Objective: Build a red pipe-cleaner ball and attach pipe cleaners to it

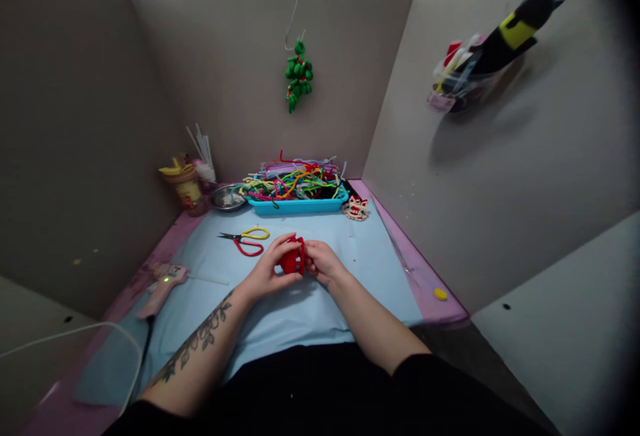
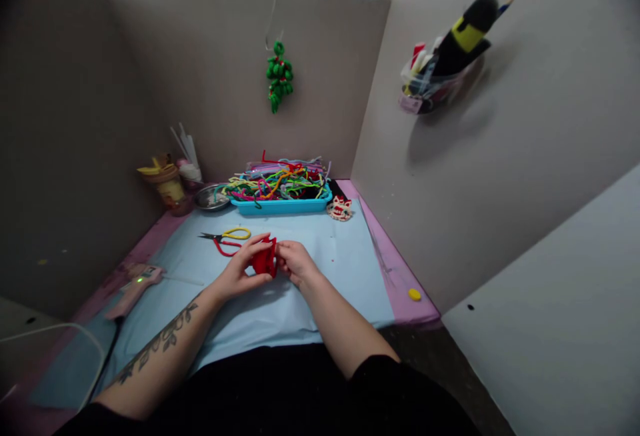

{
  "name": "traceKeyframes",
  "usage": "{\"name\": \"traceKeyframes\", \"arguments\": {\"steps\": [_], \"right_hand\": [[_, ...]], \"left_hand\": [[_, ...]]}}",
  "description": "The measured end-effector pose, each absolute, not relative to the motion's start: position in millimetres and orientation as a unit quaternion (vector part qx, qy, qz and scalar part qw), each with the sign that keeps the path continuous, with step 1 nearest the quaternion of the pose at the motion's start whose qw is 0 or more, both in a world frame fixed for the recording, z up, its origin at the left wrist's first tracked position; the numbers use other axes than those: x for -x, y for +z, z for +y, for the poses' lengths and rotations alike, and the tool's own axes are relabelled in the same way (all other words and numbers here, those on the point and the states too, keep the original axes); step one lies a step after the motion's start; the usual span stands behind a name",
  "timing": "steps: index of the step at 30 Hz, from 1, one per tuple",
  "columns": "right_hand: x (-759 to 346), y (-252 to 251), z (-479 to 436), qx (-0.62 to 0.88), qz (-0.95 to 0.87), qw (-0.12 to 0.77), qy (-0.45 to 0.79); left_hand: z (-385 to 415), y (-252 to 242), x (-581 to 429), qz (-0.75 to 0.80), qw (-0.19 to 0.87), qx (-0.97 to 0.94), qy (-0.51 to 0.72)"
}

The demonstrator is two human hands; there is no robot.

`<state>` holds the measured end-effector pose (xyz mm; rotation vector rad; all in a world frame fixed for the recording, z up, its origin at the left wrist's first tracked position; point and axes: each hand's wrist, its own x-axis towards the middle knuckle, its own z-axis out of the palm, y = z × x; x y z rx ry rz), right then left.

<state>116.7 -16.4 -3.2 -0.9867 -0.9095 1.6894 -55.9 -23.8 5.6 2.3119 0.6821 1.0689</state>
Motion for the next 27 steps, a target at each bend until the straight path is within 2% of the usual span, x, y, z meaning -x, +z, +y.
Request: {"name": "traceKeyframes", "arguments": {"steps": [4, 12, 19, 27], "right_hand": [[-114, -2, -18, 0.420, -0.402, 0.512, 0.633], [-110, -2, -20, 0.386, -0.327, 0.466, 0.726], [-113, 0, -21, 0.390, -0.317, 0.478, 0.721], [-122, 2, -17, 0.349, -0.255, 0.374, 0.821]], "left_hand": [[-24, 5, 56, 0.266, 0.263, -0.838, 0.397], [-26, 5, 54, 0.247, 0.268, -0.851, 0.377], [-24, 4, 55, 0.258, 0.249, -0.848, 0.390], [-22, 2, 58, 0.259, 0.210, -0.864, 0.378]]}}
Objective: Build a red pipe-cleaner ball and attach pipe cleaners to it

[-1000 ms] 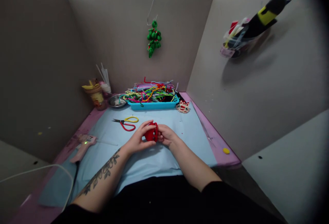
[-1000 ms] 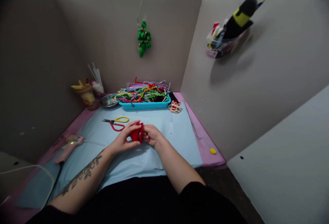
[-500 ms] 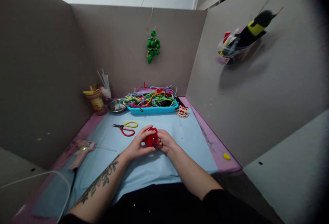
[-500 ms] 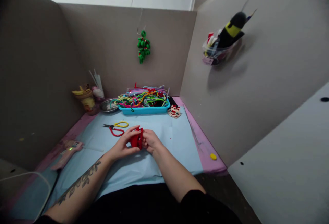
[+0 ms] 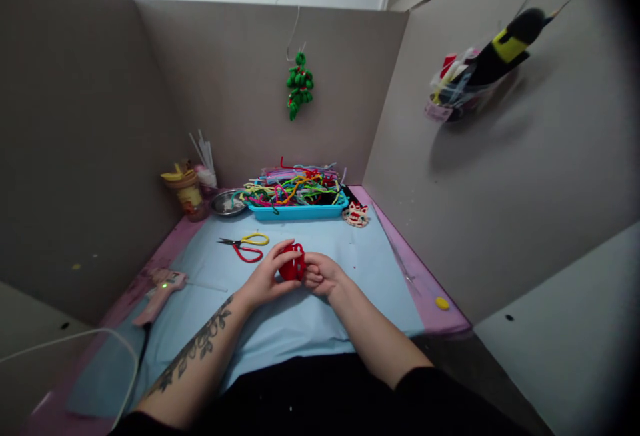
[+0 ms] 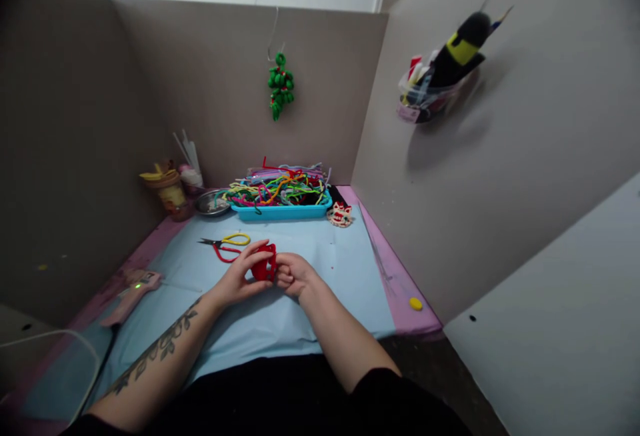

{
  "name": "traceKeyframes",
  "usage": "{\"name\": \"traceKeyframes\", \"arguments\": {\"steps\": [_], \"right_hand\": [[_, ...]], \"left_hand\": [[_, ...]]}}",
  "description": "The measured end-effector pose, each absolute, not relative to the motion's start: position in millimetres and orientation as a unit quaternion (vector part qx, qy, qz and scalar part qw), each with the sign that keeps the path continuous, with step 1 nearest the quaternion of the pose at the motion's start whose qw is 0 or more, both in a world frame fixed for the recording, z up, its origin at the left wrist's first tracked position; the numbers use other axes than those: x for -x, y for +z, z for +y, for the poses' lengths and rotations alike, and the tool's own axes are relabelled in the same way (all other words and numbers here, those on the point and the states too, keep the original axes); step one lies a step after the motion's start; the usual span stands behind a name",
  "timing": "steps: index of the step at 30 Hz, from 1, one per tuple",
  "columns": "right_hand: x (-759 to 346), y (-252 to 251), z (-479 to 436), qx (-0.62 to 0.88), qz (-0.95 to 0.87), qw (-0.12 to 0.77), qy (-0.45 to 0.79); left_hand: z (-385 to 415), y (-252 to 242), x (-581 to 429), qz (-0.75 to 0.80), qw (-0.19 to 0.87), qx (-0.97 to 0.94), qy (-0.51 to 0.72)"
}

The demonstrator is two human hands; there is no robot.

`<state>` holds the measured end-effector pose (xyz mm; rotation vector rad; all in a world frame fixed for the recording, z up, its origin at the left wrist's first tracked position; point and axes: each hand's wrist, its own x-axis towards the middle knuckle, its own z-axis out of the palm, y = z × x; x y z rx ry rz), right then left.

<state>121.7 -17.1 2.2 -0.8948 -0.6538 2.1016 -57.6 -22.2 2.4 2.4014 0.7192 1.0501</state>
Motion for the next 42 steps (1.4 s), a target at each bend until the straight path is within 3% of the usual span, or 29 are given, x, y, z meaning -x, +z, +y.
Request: {"name": "traceKeyframes", "arguments": {"steps": [15, 21, 29, 42], "right_hand": [[-126, -1, -13, 0.292, -0.239, 0.317, 0.870], [-129, 2, -17, 0.245, -0.312, 0.382, 0.835], [-118, 5, -25, 0.295, -0.372, 0.497, 0.726], [-114, 1, -21, 0.260, -0.330, 0.529, 0.737]], "left_hand": [[-19, 4, 60, 0.298, 0.200, -0.862, 0.357], [-19, 1, 58, 0.316, 0.202, -0.858, 0.351], [-15, -5, 57, 0.362, 0.197, -0.824, 0.388], [-15, -2, 56, 0.357, 0.189, -0.824, 0.397]]}}
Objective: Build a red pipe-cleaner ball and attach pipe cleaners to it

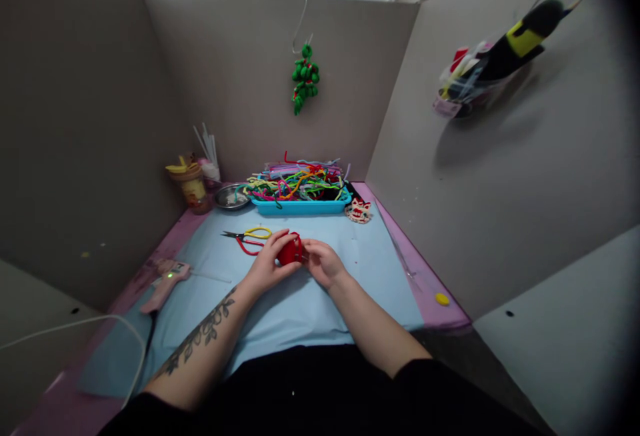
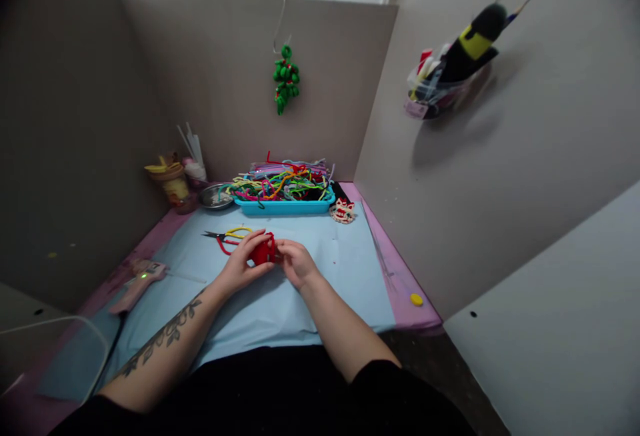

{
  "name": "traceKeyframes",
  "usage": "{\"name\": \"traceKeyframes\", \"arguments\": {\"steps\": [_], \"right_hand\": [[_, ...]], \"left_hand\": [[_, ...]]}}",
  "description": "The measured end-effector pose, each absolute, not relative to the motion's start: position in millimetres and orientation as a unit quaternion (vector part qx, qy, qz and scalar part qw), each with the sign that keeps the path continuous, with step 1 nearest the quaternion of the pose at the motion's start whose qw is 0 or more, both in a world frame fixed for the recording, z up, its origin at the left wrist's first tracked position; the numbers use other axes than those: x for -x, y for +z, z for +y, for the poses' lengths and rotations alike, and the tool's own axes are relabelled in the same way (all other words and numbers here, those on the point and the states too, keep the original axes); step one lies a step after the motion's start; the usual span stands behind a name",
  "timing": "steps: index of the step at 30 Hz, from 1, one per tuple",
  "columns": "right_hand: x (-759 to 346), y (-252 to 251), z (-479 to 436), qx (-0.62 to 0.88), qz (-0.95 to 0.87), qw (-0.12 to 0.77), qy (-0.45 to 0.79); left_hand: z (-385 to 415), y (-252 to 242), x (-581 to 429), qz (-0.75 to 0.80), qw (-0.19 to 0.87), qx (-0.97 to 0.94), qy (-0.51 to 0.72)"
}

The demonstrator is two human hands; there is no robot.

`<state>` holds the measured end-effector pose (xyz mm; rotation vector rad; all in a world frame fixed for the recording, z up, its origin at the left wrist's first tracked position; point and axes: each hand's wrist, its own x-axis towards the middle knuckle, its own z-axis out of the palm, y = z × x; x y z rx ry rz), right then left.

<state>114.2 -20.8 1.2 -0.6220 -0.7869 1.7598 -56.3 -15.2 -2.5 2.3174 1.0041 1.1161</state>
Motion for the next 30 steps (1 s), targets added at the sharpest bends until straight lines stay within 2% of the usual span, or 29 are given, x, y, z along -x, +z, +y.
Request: {"name": "traceKeyframes", "arguments": {"steps": [5, 14, 20, 26, 30], "right_hand": [[-116, 3, -23, 0.224, -0.309, 0.500, 0.777], [-95, -6, -24, 0.296, -0.315, 0.594, 0.678], [-94, -10, -18, 0.311, -0.314, 0.612, 0.656], [-94, -14, -18, 0.410, -0.361, 0.653, 0.525], [-97, -14, -20, 0.489, -0.464, 0.630, 0.386]], "left_hand": [[-16, -3, 56, 0.378, 0.169, -0.822, 0.391], [-19, -7, 48, 0.417, 0.083, -0.820, 0.383], [-20, -6, 48, 0.424, 0.089, -0.816, 0.383], [-21, -6, 45, 0.425, 0.100, -0.813, 0.386], [-22, -8, 44, 0.432, 0.111, -0.807, 0.386]]}}
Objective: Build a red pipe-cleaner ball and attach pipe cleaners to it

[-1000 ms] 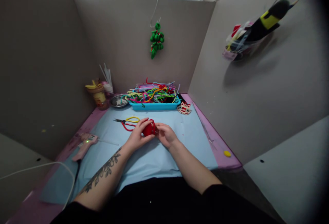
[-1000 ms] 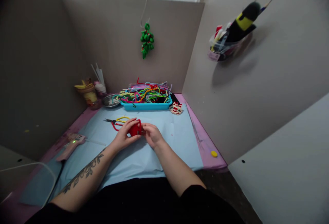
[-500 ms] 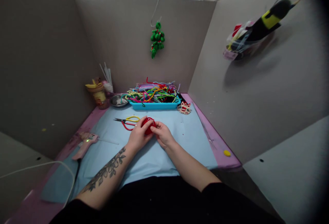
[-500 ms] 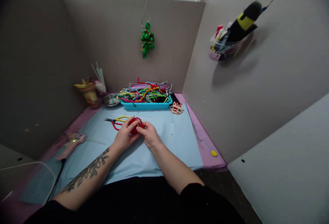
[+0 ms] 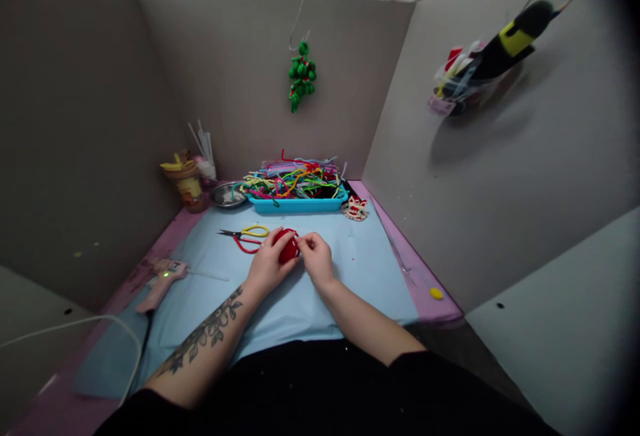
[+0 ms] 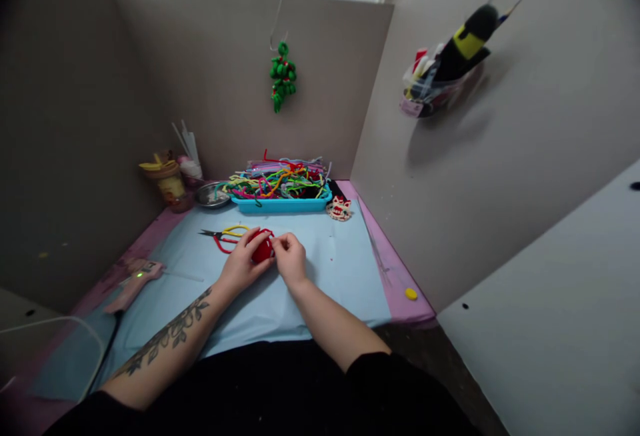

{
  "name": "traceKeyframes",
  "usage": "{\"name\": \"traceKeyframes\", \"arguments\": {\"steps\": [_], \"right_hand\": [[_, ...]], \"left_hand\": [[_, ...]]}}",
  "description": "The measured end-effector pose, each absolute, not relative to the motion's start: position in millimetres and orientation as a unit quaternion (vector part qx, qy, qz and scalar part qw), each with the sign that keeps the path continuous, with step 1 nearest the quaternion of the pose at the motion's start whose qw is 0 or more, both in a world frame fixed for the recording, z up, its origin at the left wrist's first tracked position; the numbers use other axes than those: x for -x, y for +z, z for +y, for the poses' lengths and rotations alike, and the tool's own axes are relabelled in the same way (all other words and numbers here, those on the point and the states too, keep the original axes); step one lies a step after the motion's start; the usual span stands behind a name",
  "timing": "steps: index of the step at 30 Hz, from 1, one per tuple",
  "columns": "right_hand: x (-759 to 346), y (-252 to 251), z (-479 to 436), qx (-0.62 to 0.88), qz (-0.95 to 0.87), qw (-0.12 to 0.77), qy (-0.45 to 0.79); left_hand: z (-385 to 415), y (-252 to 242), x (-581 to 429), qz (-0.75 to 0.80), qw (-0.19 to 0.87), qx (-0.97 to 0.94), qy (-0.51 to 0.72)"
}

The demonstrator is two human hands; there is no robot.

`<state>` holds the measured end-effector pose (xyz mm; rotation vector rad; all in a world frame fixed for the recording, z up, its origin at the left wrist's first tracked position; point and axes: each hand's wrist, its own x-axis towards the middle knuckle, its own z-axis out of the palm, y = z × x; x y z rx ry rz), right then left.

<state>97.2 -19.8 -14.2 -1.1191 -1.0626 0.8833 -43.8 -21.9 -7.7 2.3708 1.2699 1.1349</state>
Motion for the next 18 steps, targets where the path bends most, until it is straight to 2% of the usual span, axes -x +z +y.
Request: {"name": "traceKeyframes", "arguments": {"steps": [4, 8, 10, 14, 18], "right_hand": [[-105, -12, -20, 0.517, -0.550, 0.612, 0.237], [-115, -4, -22, 0.455, -0.606, 0.625, 0.186], [-121, 0, -22, 0.407, -0.634, 0.620, 0.218], [-127, 3, -20, 0.311, -0.622, 0.616, 0.371], [-127, -4, -17, 0.306, -0.562, 0.630, 0.440]], "left_hand": [[-23, -9, 43, 0.452, 0.127, -0.805, 0.363], [-21, -7, 44, 0.462, 0.155, -0.796, 0.358], [-20, -6, 45, 0.451, 0.176, -0.795, 0.366], [-17, -4, 46, 0.411, 0.208, -0.799, 0.387], [-18, -7, 47, 0.402, 0.198, -0.792, 0.415]]}}
